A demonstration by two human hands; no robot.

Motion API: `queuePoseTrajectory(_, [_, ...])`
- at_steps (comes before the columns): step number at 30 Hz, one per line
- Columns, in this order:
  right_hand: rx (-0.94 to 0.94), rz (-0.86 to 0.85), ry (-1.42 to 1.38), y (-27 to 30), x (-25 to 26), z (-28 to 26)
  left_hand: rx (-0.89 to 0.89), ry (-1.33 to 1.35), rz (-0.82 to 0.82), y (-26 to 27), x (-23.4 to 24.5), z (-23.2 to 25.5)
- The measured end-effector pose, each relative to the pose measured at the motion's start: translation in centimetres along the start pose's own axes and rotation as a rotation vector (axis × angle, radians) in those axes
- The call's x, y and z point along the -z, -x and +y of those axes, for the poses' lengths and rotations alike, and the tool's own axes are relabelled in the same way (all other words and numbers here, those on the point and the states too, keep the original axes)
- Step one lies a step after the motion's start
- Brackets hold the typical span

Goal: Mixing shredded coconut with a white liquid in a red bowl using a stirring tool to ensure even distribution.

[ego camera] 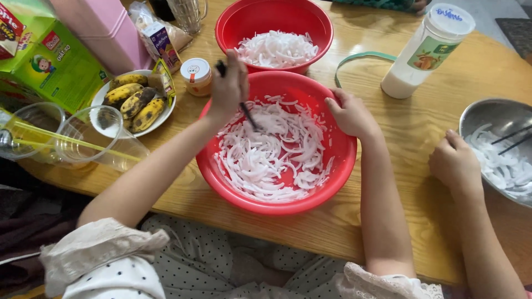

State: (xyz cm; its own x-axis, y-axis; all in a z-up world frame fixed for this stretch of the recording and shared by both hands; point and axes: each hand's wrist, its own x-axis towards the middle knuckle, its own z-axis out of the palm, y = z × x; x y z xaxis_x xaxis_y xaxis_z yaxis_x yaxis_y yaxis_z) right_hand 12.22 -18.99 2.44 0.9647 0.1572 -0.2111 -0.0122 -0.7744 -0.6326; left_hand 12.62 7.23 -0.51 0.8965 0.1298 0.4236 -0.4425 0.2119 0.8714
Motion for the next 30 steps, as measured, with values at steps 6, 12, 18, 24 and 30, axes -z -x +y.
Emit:
queuePoseTrajectory(6, [0.215, 0.102, 0.021, -1.5, -1.2, 3.1, 0.211, -0.082, 0.056, 4.6, 2.1, 4.5])
queuePoseTrajectory(12, [0.225, 0.089, 0.024, -1.4, -1.0, 3.1, 0.406, 0.414, -0.107, 9.2, -4.1, 2.9])
queuePoseTrajectory(18, [0.313, 0.108, -0.034, -5.9, -2.2, 7.3, 0.092, -0.003, -0.353, 8.9, -13.1, 0.4])
queuePoseTrajectory(24, [0.402, 0.123, 0.03, -7.8, -3.5, 9.5, -0.1, -0.189, -0.214, 2.4, -15.0, -7.8])
queuePoseTrajectory(30, [0.322, 0.149, 0.017, -4.7, -2.3, 6.0, -0.347, -0.386, -0.071, -2.6, -9.2, -5.3])
